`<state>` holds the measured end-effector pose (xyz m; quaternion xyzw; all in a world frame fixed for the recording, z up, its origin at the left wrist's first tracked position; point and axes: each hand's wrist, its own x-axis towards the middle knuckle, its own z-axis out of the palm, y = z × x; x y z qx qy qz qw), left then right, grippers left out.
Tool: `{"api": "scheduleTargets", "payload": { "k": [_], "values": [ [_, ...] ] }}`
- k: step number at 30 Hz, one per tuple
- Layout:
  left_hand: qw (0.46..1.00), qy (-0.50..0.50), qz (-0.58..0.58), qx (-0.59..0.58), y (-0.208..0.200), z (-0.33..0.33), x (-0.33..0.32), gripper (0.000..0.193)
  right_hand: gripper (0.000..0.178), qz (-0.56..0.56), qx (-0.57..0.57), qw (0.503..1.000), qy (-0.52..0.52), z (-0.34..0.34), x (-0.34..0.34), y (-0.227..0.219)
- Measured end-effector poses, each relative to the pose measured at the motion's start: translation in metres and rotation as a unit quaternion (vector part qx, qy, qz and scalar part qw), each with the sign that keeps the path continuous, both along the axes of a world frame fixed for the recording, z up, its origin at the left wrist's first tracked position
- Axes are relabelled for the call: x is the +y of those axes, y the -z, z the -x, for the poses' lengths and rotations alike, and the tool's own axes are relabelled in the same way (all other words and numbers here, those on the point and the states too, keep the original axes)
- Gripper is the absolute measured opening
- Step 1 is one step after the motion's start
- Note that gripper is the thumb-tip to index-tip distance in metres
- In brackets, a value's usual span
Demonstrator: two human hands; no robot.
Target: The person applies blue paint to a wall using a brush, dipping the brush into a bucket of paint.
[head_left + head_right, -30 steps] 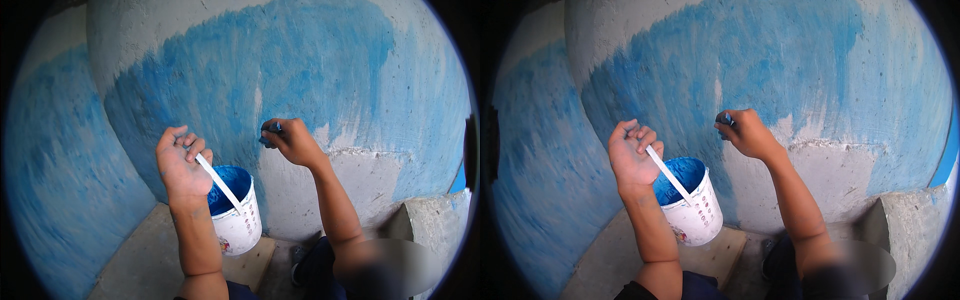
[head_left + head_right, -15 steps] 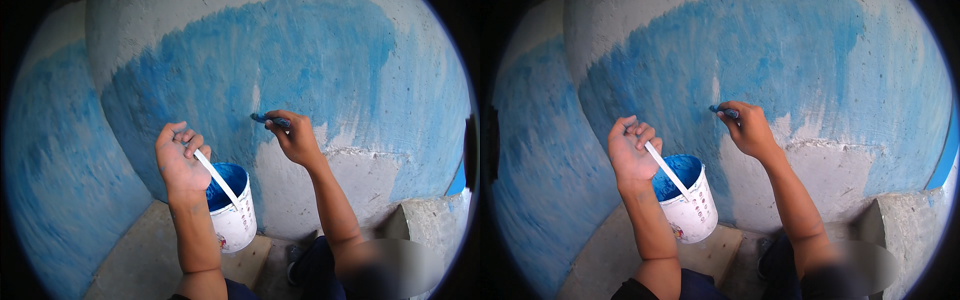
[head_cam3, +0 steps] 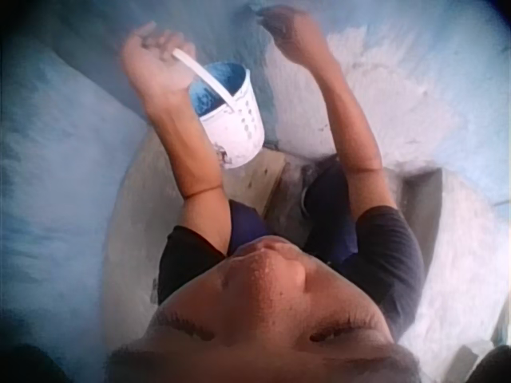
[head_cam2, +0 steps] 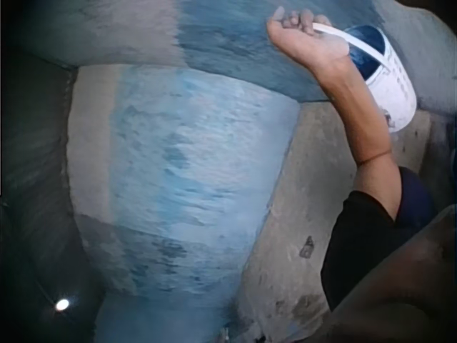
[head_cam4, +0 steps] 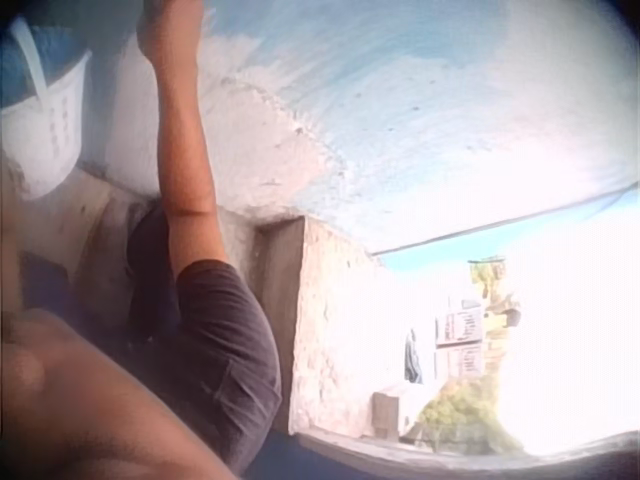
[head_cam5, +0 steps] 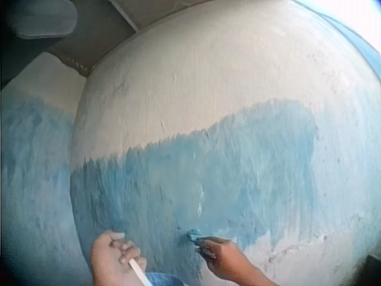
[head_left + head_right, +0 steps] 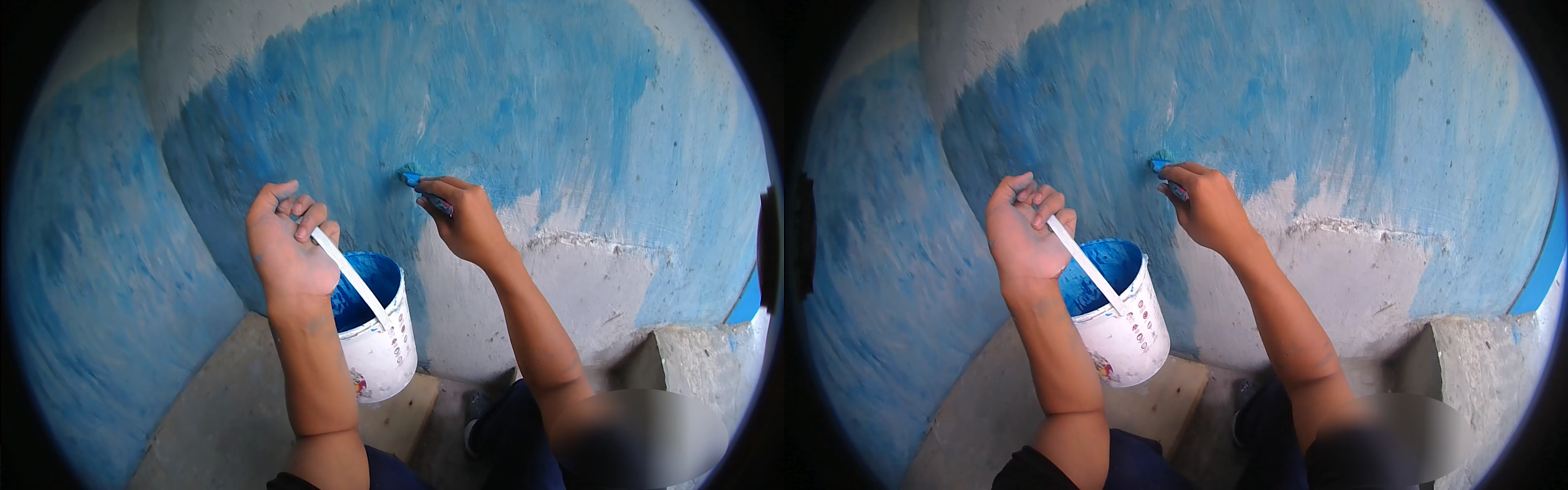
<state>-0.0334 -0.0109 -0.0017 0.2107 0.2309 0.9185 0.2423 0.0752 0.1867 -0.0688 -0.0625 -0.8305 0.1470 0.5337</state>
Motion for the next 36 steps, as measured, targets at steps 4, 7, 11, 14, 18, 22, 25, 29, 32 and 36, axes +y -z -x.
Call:
{"api": "scheduleTargets", "payload": {
  "k": [4, 7, 11, 14, 18, 22, 25, 29, 32, 36],
  "values": [
    [1.000, 0.006, -0.003, 0.001, -0.001, -0.001, 0.000, 0.028, 0.023, -0.018, 0.150, 0.988, -0.043, 0.003, 0.012, -0.005],
    [1.000, -0.001, -0.007, 0.001, -0.003, -0.006, 0.001, 0.029, 0.030, -0.079, 0.242, 0.967, 0.028, 0.008, 0.021, -0.007],
    [1.000, -0.006, 0.003, 0.016, -0.003, -0.010, 0.000, 0.025, 0.031, -0.079, 0.092, 0.989, 0.089, 0.007, 0.008, 0.006],
    [1.000, -0.005, 0.010, 0.029, 0.000, -0.004, -0.006, 0.024, 0.032, -0.020, -0.007, 0.999, 0.046, 0.006, -0.002, 0.002],
    [1.000, 0.003, -0.004, -0.003, -0.005, -0.004, -0.006, 0.030, 0.032, -0.074, 0.177, 0.980, 0.048, 0.004, 0.004, -0.016],
    [0.999, 0.035, -0.005, 0.014, -0.004, -0.008, 0.003, 0.028, 0.028, -0.076, 0.170, 0.978, 0.092, 0.004, 0.011, -0.018],
    [0.999, 0.030, 0.007, 0.030, 0.000, -0.001, 0.000, 0.027, 0.024, 0.036, -0.069, 0.992, 0.097, -0.003, -0.006, -0.022],
    [0.999, 0.040, 0.004, 0.030, 0.001, 0.005, -0.004, 0.027, 0.029, 0.048, -0.056, 0.992, 0.101, -0.008, -0.001, -0.017],
    [0.998, 0.045, 0.000, 0.036, 0.000, -0.001, -0.002, 0.027, 0.023, -0.063, 0.179, 0.975, 0.114, -0.014, 0.008, -0.023],
    [0.997, 0.069, -0.016, 0.033, -0.001, -0.007, 0.000, 0.027, 0.024, -0.116, 0.208, 0.946, 0.220, -0.026, 0.016, -0.018]
  ]
}}
